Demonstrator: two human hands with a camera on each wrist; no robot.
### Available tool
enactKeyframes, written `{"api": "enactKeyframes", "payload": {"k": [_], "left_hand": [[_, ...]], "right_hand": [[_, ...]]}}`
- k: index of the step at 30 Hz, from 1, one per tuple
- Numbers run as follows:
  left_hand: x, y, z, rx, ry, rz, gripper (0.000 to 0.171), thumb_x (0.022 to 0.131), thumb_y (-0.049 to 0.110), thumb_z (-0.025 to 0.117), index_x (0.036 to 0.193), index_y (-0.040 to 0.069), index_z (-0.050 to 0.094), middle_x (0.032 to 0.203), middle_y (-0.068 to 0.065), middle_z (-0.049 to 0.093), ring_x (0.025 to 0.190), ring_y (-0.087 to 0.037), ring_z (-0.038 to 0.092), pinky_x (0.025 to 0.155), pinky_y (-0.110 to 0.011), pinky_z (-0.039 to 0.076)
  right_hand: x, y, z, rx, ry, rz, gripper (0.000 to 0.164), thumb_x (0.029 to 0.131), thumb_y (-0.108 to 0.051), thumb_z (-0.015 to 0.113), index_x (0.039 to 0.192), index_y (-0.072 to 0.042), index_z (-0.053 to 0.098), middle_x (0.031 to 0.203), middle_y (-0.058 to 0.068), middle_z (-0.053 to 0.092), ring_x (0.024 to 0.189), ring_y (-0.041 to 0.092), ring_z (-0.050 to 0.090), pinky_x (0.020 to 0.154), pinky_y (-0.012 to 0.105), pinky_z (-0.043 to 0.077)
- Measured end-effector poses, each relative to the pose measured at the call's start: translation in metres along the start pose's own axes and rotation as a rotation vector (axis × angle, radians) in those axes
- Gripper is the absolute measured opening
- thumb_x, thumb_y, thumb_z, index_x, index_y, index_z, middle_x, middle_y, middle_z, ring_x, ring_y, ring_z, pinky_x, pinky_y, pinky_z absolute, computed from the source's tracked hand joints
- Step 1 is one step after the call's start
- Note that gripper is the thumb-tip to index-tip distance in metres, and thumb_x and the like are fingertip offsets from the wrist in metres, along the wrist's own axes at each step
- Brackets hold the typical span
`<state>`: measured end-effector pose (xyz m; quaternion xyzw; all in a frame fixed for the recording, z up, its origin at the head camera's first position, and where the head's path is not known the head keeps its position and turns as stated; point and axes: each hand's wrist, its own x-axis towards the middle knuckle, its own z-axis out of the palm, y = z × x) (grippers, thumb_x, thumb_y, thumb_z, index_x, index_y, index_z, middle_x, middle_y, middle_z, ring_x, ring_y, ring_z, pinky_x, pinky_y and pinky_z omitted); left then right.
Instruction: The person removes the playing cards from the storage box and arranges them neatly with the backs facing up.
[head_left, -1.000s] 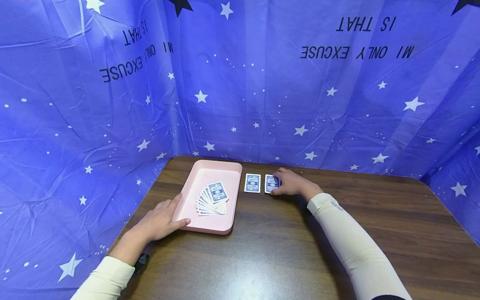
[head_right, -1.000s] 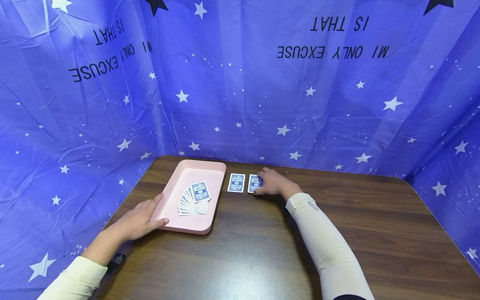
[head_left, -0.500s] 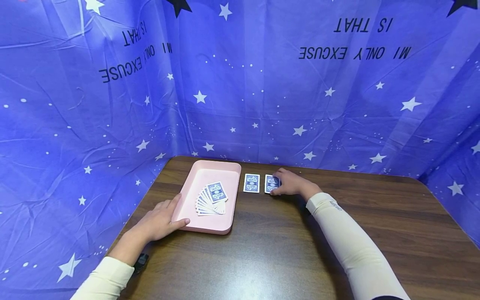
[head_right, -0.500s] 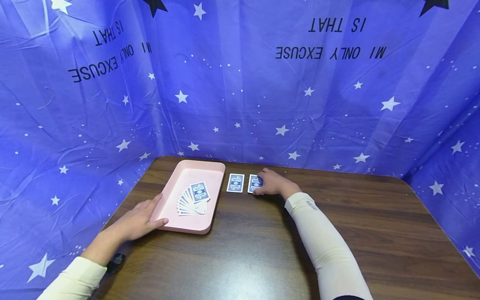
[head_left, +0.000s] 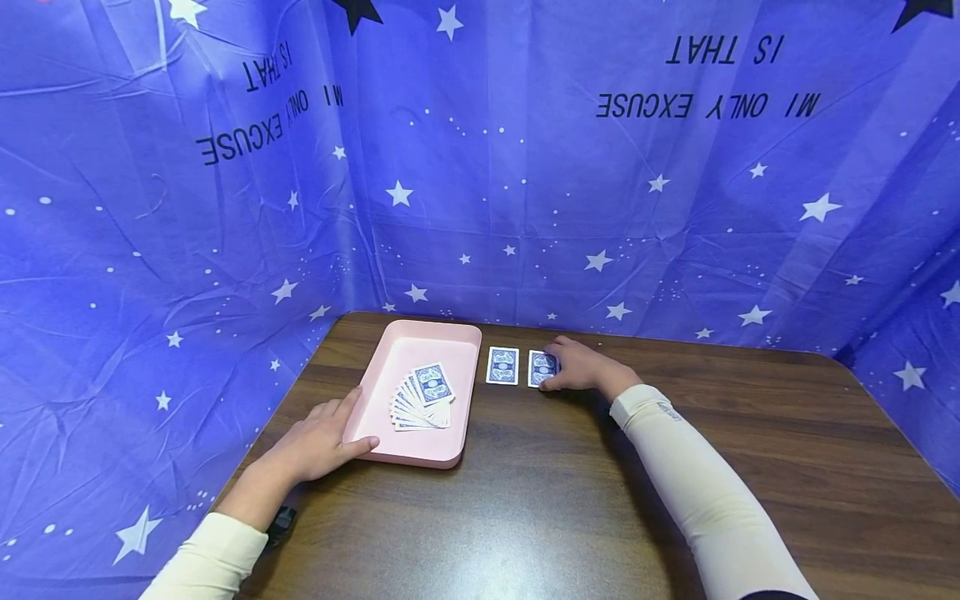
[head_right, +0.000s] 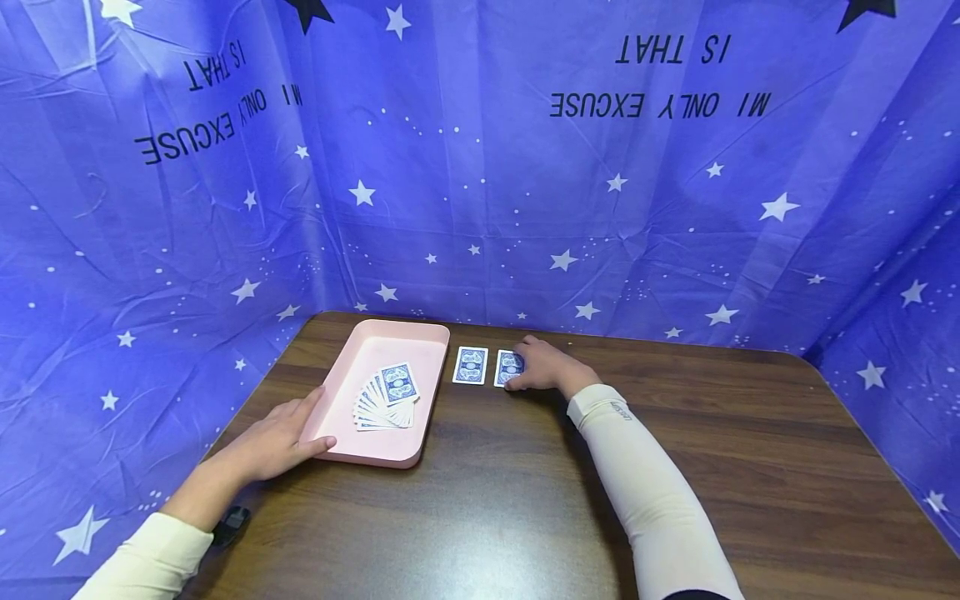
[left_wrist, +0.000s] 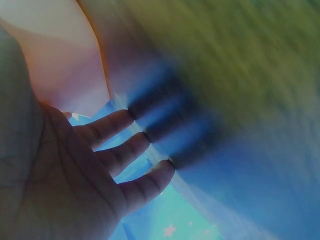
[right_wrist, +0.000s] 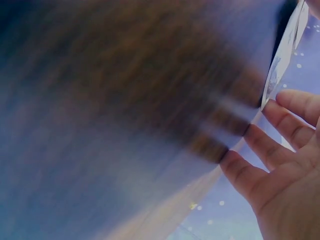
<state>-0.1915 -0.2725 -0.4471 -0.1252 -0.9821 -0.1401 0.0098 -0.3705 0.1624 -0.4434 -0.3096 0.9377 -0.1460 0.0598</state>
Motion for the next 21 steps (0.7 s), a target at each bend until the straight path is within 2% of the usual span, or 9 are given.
{"api": "enactKeyframes", "payload": {"k": [9,13,21], "left_hand": [[0.0,-0.001,0.0,-0.002,0.002,-0.001,0.096,0.091,0.063,0.057,0.154,-0.003,0.026,0.138,-0.03,0.048,0.126,-0.049,0.046,0.093,-0.066,0.041],[0.001,0.0,-0.001,0.0,-0.002,-0.005,0.097,0.091,0.063,0.057,0.153,-0.004,0.026,0.138,-0.031,0.048,0.126,-0.05,0.046,0.092,-0.066,0.041],[0.001,0.002,-0.001,0.0,-0.007,-0.013,0.097,0.09,0.064,0.057,0.153,-0.004,0.026,0.138,-0.03,0.049,0.125,-0.05,0.046,0.091,-0.067,0.042]], "right_hand": [[0.002,0.0,-0.003,0.032,-0.003,0.008,0.083,0.078,-0.042,0.078,0.138,0.009,0.05,0.132,0.022,0.05,0.108,0.03,0.055,0.099,0.045,0.044],[0.006,-0.003,-0.004,0.058,0.02,-0.015,0.082,0.08,-0.041,0.077,0.139,0.009,0.049,0.135,0.022,0.049,0.117,0.034,0.054,0.104,0.046,0.041],[0.024,-0.032,-0.006,0.082,0.053,-0.112,0.079,0.082,-0.037,0.078,0.142,0.006,0.048,0.14,0.019,0.048,0.129,0.033,0.048,0.11,0.043,0.035]]}}
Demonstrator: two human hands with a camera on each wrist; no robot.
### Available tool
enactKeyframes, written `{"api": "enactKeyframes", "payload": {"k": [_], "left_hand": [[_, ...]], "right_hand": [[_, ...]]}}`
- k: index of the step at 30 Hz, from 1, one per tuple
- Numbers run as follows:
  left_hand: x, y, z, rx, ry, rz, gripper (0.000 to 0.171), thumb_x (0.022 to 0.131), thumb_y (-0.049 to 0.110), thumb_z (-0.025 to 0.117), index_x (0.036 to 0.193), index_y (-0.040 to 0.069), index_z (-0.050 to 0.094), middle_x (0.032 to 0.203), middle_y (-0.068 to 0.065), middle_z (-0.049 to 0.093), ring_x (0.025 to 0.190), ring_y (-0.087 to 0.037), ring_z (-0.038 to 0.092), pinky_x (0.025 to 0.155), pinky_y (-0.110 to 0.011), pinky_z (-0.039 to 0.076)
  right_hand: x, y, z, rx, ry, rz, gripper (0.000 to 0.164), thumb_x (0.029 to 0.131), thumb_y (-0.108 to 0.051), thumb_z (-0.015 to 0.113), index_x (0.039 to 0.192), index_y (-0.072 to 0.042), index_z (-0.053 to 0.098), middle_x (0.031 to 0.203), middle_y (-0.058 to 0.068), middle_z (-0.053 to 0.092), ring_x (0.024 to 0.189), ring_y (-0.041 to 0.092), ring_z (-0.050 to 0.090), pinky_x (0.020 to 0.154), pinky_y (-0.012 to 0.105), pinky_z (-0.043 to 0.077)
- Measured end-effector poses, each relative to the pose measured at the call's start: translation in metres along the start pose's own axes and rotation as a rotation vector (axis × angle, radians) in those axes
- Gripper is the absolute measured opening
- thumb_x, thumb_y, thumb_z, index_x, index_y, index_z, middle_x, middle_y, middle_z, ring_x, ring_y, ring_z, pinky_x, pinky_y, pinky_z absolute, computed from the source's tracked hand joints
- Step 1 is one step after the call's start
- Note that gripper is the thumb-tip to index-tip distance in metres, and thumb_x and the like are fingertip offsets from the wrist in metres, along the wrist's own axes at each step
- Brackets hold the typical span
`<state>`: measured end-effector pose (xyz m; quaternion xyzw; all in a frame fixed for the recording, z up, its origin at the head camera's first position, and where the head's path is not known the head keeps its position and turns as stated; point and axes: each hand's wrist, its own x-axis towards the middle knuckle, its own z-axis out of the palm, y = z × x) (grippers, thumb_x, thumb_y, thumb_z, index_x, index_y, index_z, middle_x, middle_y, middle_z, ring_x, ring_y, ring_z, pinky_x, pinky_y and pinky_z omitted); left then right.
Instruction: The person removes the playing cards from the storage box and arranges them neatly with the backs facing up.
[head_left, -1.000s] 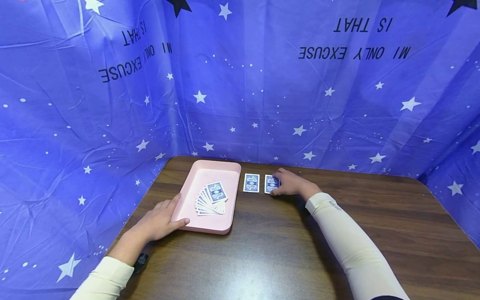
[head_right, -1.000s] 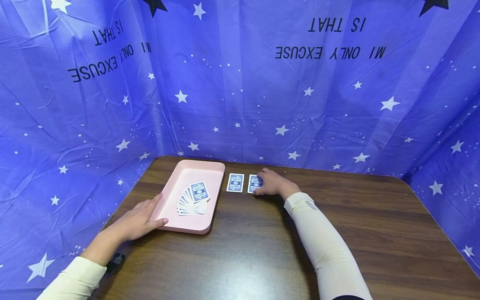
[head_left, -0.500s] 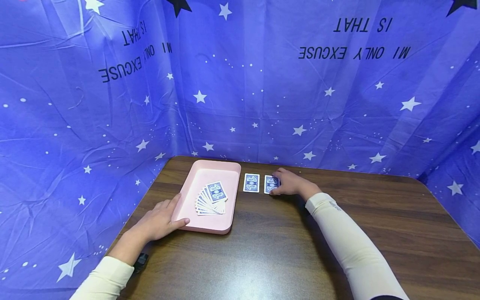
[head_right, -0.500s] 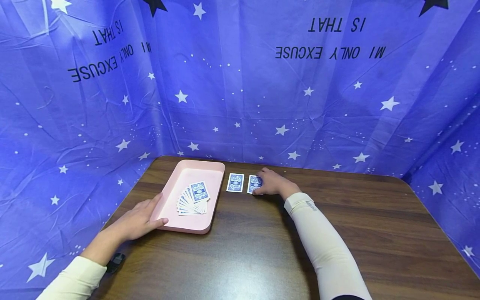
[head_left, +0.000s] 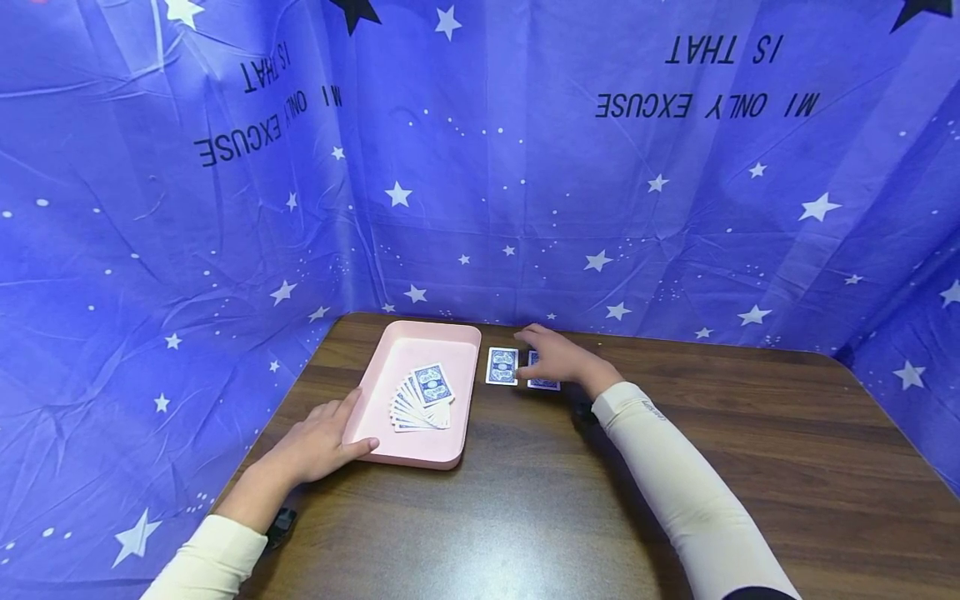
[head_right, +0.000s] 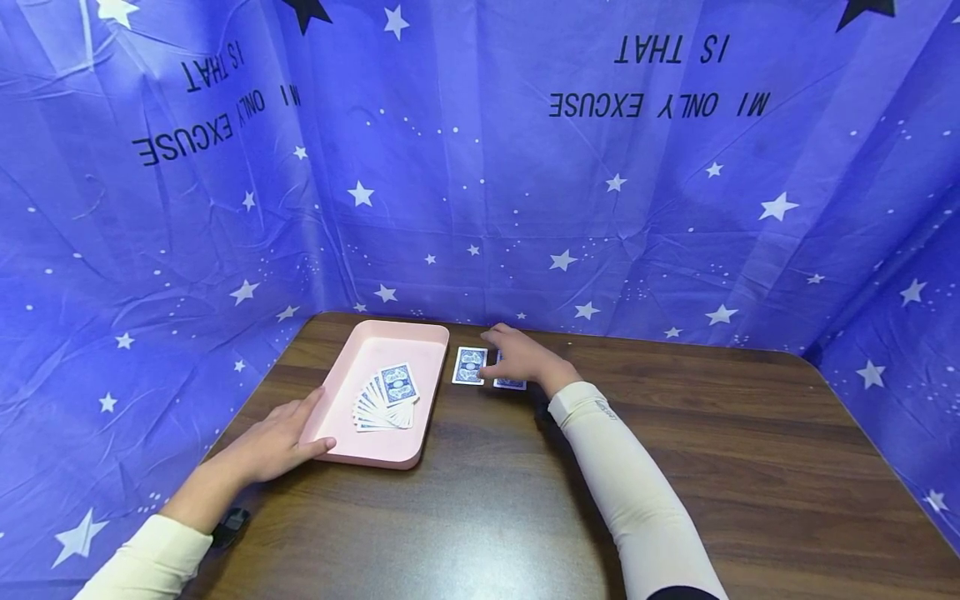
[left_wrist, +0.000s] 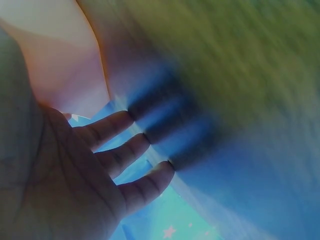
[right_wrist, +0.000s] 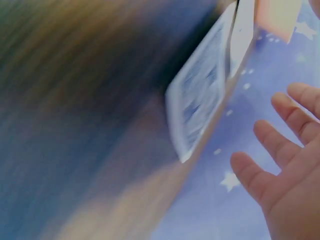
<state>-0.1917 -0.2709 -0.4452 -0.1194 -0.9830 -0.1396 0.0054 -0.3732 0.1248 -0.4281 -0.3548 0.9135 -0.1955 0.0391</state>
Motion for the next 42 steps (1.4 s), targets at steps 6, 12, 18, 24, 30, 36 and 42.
{"api": "enactKeyframes", "payload": {"k": [6,12,18,24,30,36,42], "left_hand": [[0.0,-0.001,0.0,0.0,-0.003,-0.006,0.098,0.09,0.064,0.057,0.154,-0.003,0.026,0.138,-0.03,0.049,0.126,-0.049,0.046,0.092,-0.067,0.041],[0.0,-0.002,0.0,0.002,-0.006,-0.006,0.098,0.09,0.065,0.057,0.154,-0.002,0.026,0.138,-0.03,0.049,0.125,-0.049,0.047,0.091,-0.066,0.042],[-0.002,-0.001,0.0,-0.004,0.011,0.01,0.098,0.09,0.064,0.058,0.153,-0.003,0.027,0.138,-0.029,0.049,0.125,-0.049,0.047,0.091,-0.066,0.042],[-0.001,0.0,0.001,0.005,0.018,0.012,0.097,0.09,0.064,0.058,0.153,-0.003,0.027,0.136,-0.03,0.05,0.124,-0.048,0.048,0.091,-0.065,0.043],[-0.001,0.0,0.0,0.006,0.014,0.009,0.097,0.09,0.064,0.058,0.153,-0.003,0.027,0.136,-0.03,0.05,0.124,-0.048,0.048,0.09,-0.066,0.043],[0.0,0.002,0.0,0.001,0.008,0.008,0.097,0.09,0.064,0.057,0.153,-0.003,0.027,0.137,-0.03,0.05,0.124,-0.049,0.048,0.091,-0.066,0.042],[0.0,0.001,0.001,-0.003,0.008,0.009,0.097,0.091,0.064,0.057,0.153,-0.004,0.026,0.138,-0.03,0.049,0.125,-0.049,0.046,0.092,-0.066,0.042]], "right_hand": [[0.018,-0.022,0.003,0.031,-0.013,-0.07,0.076,0.083,-0.034,0.078,0.143,0.002,0.048,0.143,0.015,0.047,0.131,0.028,0.045,0.111,0.04,0.033],[0.032,-0.046,0.012,0.032,-0.041,-0.139,0.078,0.083,-0.037,0.078,0.144,0.001,0.048,0.142,0.015,0.047,0.13,0.027,0.046,0.11,0.038,0.035],[0.048,-0.073,0.023,0.015,-0.066,-0.231,0.075,0.084,-0.037,0.076,0.142,0.002,0.048,0.143,0.014,0.047,0.133,0.025,0.043,0.112,0.035,0.031],[0.059,-0.09,0.031,-0.012,-0.076,-0.304,0.075,0.083,-0.037,0.076,0.141,0.003,0.049,0.14,0.013,0.05,0.135,0.025,0.041,0.114,0.032,0.027],[0.067,-0.101,0.04,-0.002,-0.144,-0.301,0.078,0.084,-0.039,0.075,0.144,0.002,0.047,0.142,0.014,0.049,0.135,0.025,0.042,0.114,0.031,0.027],[0.07,-0.1,0.049,-0.005,-0.162,-0.248,0.078,0.084,-0.04,0.076,0.145,-0.002,0.047,0.144,0.012,0.048,0.134,0.023,0.042,0.114,0.03,0.026],[0.07,-0.099,0.052,-0.001,-0.15,-0.23,0.079,0.084,-0.04,0.076,0.146,-0.001,0.046,0.143,0.013,0.048,0.134,0.024,0.042,0.114,0.03,0.026]]}}
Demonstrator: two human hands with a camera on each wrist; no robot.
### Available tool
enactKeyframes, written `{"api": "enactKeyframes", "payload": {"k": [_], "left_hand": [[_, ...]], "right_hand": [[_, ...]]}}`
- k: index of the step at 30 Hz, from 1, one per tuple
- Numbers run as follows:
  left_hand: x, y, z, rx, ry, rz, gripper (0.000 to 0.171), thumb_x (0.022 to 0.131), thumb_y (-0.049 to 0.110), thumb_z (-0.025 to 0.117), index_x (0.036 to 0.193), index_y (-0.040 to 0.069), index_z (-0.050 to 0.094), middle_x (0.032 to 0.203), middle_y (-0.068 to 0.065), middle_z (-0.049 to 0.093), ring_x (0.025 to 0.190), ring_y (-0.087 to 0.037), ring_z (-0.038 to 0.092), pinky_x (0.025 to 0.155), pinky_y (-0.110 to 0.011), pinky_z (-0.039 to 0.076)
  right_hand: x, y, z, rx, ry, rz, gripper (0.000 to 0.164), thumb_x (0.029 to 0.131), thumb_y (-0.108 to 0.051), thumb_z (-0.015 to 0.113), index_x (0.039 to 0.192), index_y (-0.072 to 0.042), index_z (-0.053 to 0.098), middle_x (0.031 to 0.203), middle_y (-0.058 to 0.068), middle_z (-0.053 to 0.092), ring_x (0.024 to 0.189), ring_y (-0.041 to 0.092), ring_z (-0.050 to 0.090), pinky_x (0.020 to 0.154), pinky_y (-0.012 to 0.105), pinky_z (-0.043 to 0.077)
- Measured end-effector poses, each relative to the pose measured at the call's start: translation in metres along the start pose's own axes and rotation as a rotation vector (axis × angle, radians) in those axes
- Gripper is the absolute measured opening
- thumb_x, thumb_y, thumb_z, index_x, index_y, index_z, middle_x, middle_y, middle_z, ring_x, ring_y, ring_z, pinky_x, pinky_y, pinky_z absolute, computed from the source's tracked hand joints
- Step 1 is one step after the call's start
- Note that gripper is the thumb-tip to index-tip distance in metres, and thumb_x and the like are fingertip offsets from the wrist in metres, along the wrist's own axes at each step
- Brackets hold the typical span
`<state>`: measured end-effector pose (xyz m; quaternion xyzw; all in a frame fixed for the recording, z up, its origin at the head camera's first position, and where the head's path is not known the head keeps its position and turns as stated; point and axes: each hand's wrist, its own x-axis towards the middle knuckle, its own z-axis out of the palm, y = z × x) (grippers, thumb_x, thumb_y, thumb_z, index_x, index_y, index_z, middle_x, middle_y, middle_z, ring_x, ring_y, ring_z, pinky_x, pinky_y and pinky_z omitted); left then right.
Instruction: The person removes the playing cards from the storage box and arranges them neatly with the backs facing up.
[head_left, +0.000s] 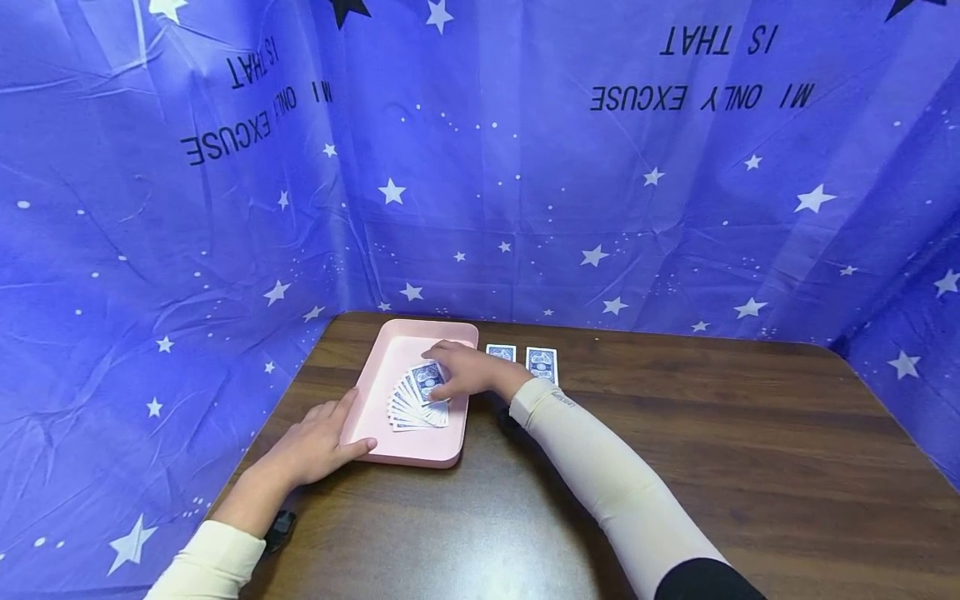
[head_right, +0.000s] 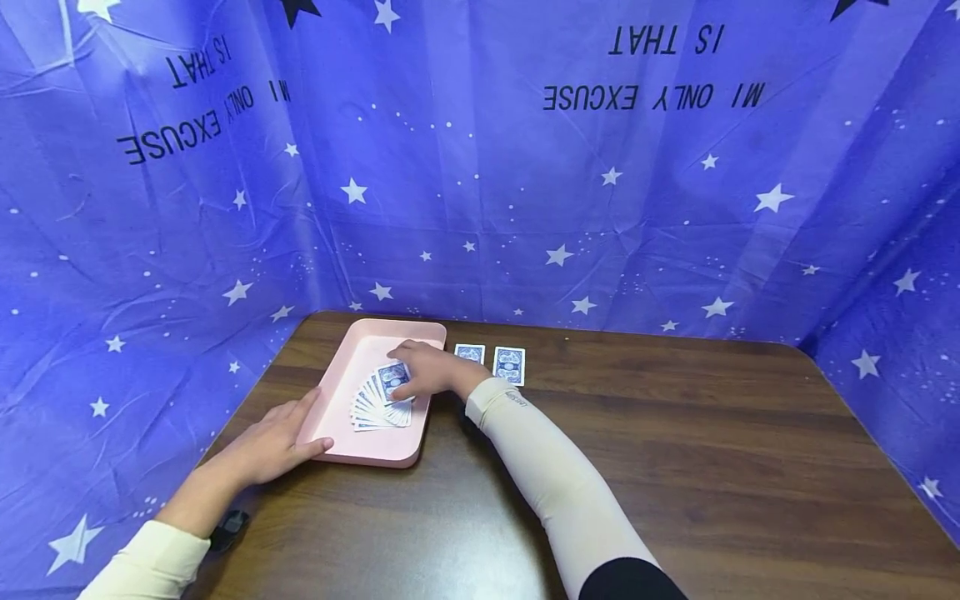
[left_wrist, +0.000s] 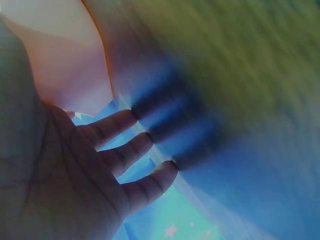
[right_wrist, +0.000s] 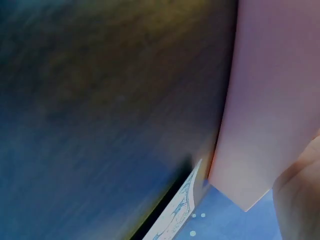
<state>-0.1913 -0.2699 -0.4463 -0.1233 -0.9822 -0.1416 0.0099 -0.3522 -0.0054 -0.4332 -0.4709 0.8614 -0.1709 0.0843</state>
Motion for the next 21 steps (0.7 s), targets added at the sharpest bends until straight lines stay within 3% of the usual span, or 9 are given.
{"api": "enactKeyframes", "payload": {"k": [14,21], "left_hand": [[-0.0022,0.0023,-0.0013,-0.007,0.003,0.007,0.096,0.091,0.063,0.057,0.152,-0.006,0.027,0.138,-0.032,0.048,0.126,-0.05,0.045,0.092,-0.066,0.041],[-0.001,0.0025,-0.002,-0.009,-0.003,0.005,0.097,0.091,0.063,0.058,0.152,-0.005,0.026,0.137,-0.032,0.048,0.126,-0.051,0.046,0.091,-0.067,0.041]], "right_hand": [[0.002,0.0017,0.0052,-0.053,-0.038,0.046,0.08,0.084,-0.044,0.076,0.148,-0.007,0.045,0.148,0.008,0.046,0.137,0.021,0.039,0.115,0.028,0.024],[0.0004,0.001,0.0055,-0.098,-0.035,0.03,0.08,0.084,-0.044,0.076,0.148,-0.006,0.045,0.146,0.009,0.047,0.136,0.021,0.041,0.114,0.027,0.024]]}}
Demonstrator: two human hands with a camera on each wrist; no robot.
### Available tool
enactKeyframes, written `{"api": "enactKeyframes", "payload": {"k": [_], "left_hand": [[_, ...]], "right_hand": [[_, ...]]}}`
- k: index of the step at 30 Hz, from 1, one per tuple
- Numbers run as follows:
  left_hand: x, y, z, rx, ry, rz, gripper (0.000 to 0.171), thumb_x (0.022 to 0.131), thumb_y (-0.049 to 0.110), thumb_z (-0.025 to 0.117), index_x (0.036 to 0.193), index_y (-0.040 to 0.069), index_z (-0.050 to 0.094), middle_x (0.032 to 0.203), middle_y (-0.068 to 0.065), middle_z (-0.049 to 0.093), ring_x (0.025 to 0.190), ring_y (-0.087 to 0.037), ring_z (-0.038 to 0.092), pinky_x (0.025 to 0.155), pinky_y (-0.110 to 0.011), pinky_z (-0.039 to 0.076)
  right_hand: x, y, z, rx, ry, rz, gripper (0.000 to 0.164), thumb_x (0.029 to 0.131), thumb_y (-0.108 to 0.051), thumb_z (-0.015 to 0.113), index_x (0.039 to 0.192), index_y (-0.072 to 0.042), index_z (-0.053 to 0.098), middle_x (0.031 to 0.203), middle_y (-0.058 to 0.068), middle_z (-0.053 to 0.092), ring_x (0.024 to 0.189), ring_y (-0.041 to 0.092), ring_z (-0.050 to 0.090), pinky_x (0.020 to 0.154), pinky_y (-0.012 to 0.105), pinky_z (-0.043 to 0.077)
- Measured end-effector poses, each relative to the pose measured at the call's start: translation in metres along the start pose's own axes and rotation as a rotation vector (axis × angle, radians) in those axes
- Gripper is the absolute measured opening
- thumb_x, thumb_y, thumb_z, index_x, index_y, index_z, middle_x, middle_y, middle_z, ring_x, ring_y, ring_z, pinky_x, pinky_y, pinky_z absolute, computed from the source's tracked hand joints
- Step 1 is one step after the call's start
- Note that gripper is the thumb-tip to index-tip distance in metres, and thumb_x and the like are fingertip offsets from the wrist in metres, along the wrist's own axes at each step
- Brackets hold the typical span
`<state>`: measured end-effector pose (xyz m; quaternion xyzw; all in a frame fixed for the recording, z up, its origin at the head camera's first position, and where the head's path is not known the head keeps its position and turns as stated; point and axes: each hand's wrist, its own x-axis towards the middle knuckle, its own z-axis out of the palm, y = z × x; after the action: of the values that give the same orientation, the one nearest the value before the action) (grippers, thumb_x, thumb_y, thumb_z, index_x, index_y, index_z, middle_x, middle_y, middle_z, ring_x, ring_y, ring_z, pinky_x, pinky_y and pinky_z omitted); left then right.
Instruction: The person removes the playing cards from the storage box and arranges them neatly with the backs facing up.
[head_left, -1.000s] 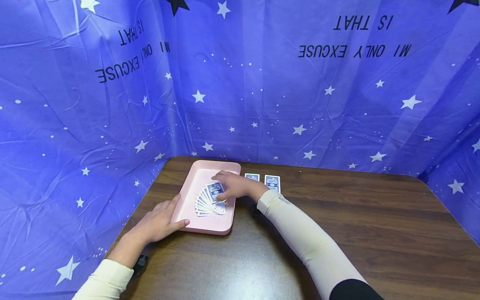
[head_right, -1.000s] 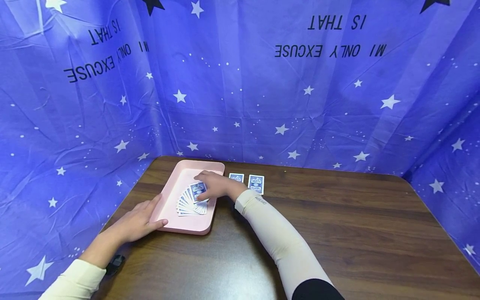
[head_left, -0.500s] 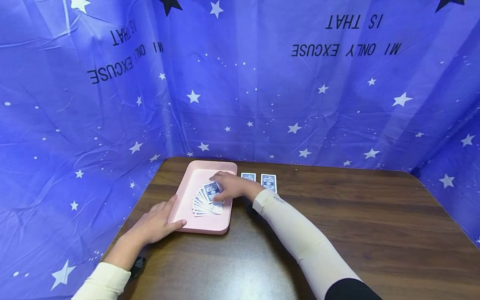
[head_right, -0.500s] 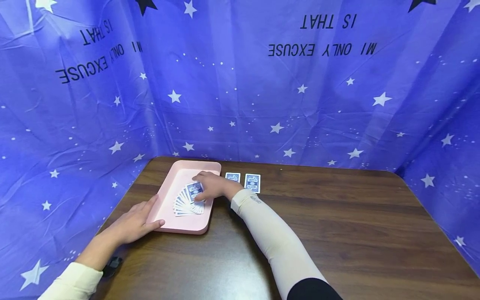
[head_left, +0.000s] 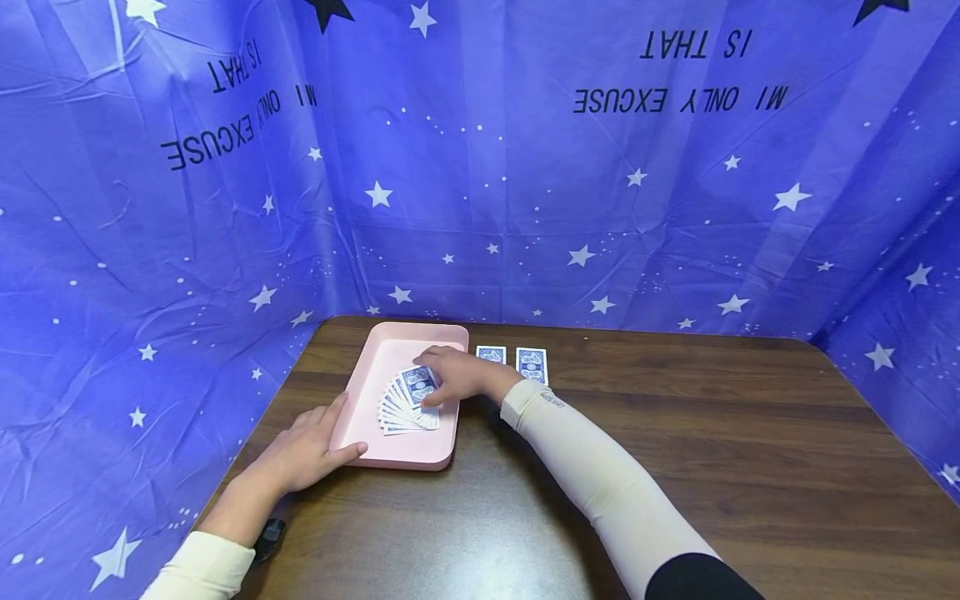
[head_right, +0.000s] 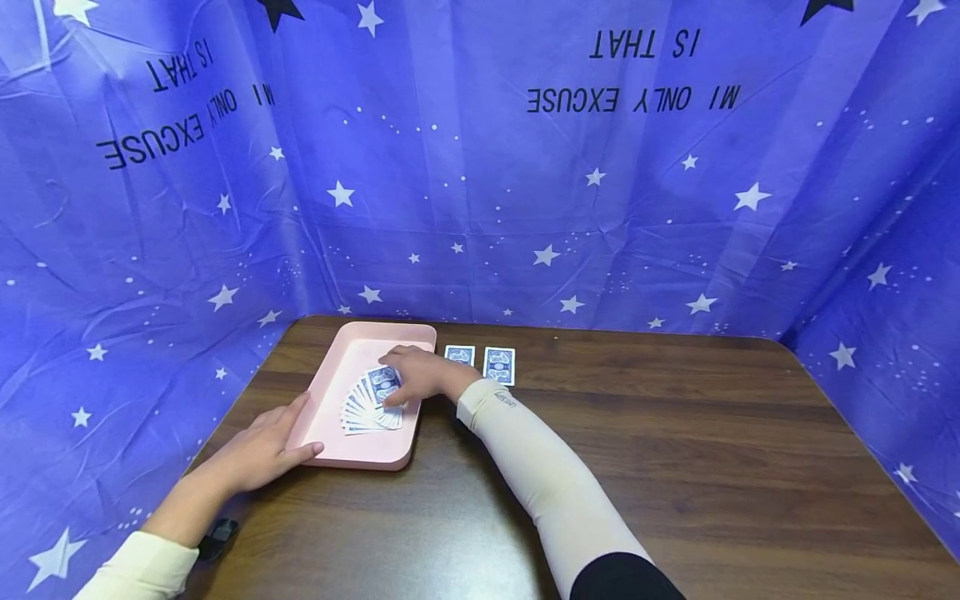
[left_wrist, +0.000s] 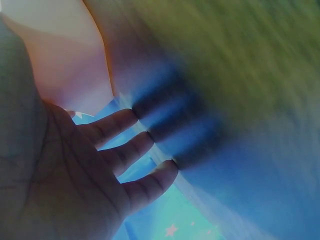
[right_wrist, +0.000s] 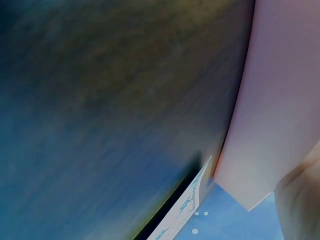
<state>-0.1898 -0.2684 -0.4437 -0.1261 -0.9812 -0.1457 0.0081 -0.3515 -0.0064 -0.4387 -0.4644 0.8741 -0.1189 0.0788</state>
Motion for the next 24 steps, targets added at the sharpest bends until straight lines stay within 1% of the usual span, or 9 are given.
{"api": "enactKeyframes", "payload": {"k": [9,16,24], "left_hand": [[-0.0009,-0.0028,0.004,-0.003,0.0,-0.003,0.097,0.091,0.064,0.057,0.153,-0.005,0.026,0.139,-0.031,0.048,0.126,-0.05,0.046,0.093,-0.066,0.041],[-0.002,-0.0022,0.004,-0.004,0.01,0.001,0.096,0.091,0.062,0.058,0.152,-0.005,0.026,0.138,-0.032,0.048,0.126,-0.05,0.046,0.093,-0.065,0.041],[0.0001,-0.0015,0.0017,-0.004,0.01,0.017,0.096,0.092,0.062,0.058,0.152,-0.006,0.027,0.138,-0.033,0.048,0.126,-0.051,0.046,0.094,-0.065,0.041]], "right_hand": [[0.001,-0.0012,-0.0003,-0.007,-0.027,-0.003,0.082,0.083,-0.045,0.076,0.148,-0.007,0.045,0.148,0.008,0.047,0.138,0.021,0.039,0.115,0.028,0.024],[0.0022,-0.004,-0.0009,-0.01,-0.059,0.033,0.084,0.083,-0.047,0.076,0.15,-0.009,0.043,0.151,0.008,0.045,0.14,0.023,0.038,0.115,0.031,0.025],[0.0016,-0.005,-0.0023,-0.044,-0.073,0.053,0.086,0.084,-0.05,0.074,0.152,-0.01,0.041,0.153,0.008,0.042,0.141,0.024,0.036,0.116,0.032,0.024]]}}
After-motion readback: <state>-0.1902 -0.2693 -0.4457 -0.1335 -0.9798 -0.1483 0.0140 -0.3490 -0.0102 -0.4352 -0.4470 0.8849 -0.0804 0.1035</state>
